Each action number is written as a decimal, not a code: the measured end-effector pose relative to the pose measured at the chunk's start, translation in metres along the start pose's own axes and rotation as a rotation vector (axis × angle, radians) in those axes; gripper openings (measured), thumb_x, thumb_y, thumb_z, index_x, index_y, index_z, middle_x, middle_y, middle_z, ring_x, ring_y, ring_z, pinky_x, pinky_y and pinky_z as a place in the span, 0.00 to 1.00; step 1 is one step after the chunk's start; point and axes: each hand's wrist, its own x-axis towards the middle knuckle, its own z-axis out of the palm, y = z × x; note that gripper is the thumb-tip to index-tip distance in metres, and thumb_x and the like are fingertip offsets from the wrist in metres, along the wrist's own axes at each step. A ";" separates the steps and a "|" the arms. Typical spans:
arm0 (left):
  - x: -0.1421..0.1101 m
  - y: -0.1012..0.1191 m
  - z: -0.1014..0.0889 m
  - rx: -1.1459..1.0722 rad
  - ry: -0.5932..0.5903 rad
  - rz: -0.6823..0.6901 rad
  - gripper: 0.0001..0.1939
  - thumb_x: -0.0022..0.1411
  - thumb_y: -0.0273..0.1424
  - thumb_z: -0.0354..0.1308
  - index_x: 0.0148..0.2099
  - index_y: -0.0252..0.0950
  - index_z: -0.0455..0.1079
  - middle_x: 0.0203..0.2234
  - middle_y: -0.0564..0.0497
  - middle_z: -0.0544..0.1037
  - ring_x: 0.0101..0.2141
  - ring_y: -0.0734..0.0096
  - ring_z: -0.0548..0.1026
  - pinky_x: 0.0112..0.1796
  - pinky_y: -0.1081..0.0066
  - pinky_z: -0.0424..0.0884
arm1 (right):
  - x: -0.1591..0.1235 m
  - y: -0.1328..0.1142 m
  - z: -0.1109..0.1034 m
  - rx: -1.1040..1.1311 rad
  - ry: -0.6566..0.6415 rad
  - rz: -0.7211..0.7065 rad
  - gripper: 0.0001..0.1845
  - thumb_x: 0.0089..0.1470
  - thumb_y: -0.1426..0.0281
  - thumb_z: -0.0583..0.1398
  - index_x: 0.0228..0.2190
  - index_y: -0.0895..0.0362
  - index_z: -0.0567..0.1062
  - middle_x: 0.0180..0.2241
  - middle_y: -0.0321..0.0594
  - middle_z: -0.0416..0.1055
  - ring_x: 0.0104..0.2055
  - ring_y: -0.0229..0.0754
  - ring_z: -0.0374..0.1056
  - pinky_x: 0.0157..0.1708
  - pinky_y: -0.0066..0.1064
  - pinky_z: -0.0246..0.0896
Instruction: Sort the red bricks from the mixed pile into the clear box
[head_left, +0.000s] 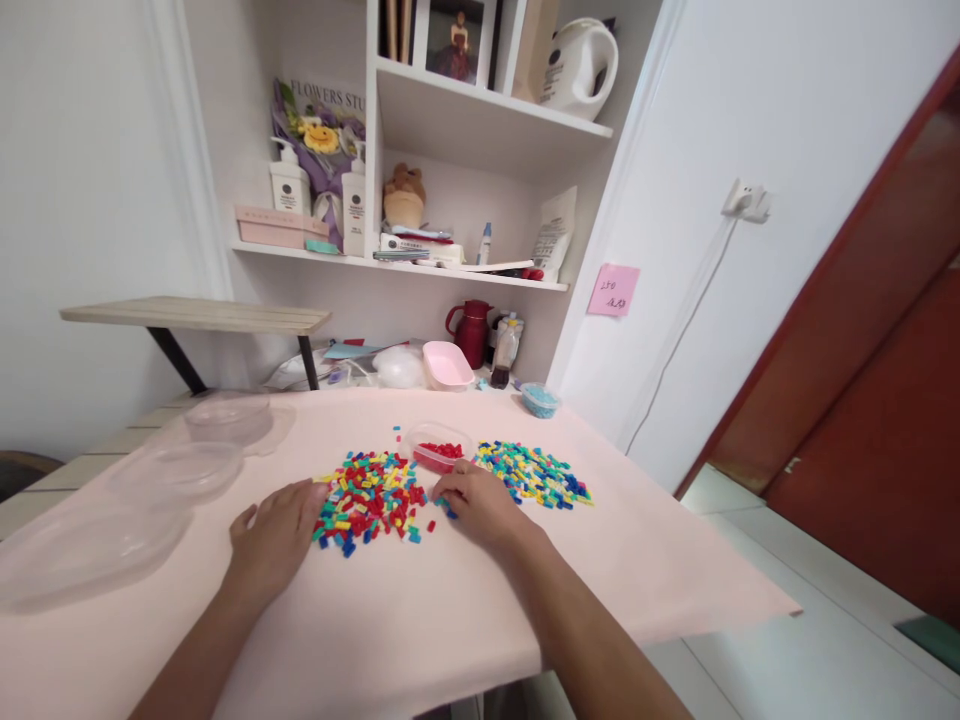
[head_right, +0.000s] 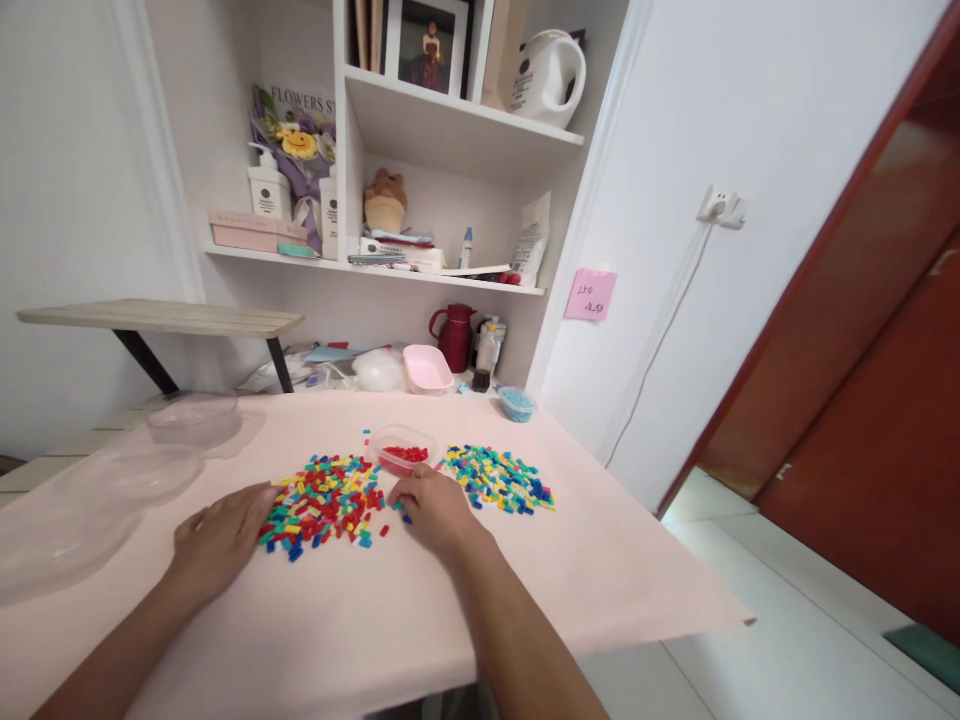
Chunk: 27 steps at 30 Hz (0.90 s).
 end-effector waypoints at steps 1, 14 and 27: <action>0.000 0.000 0.000 -0.001 0.001 0.001 0.28 0.70 0.43 0.33 0.57 0.47 0.71 0.61 0.50 0.72 0.63 0.59 0.63 0.63 0.48 0.51 | 0.000 0.000 0.000 -0.004 0.008 0.009 0.16 0.56 0.76 0.57 0.38 0.48 0.82 0.39 0.39 0.73 0.39 0.41 0.69 0.41 0.29 0.60; 0.000 0.000 0.001 0.003 -0.006 0.001 0.28 0.69 0.43 0.33 0.57 0.47 0.71 0.61 0.51 0.71 0.64 0.60 0.63 0.63 0.49 0.51 | -0.002 -0.005 -0.001 -0.015 0.089 0.063 0.17 0.57 0.76 0.57 0.40 0.48 0.82 0.39 0.39 0.69 0.37 0.39 0.67 0.38 0.28 0.59; -0.001 0.000 0.002 0.006 -0.008 0.002 0.28 0.70 0.44 0.33 0.58 0.46 0.69 0.62 0.49 0.71 0.64 0.61 0.63 0.63 0.50 0.50 | -0.004 -0.016 -0.004 0.024 0.002 -0.015 0.23 0.49 0.82 0.56 0.37 0.48 0.83 0.37 0.39 0.69 0.37 0.40 0.66 0.38 0.29 0.59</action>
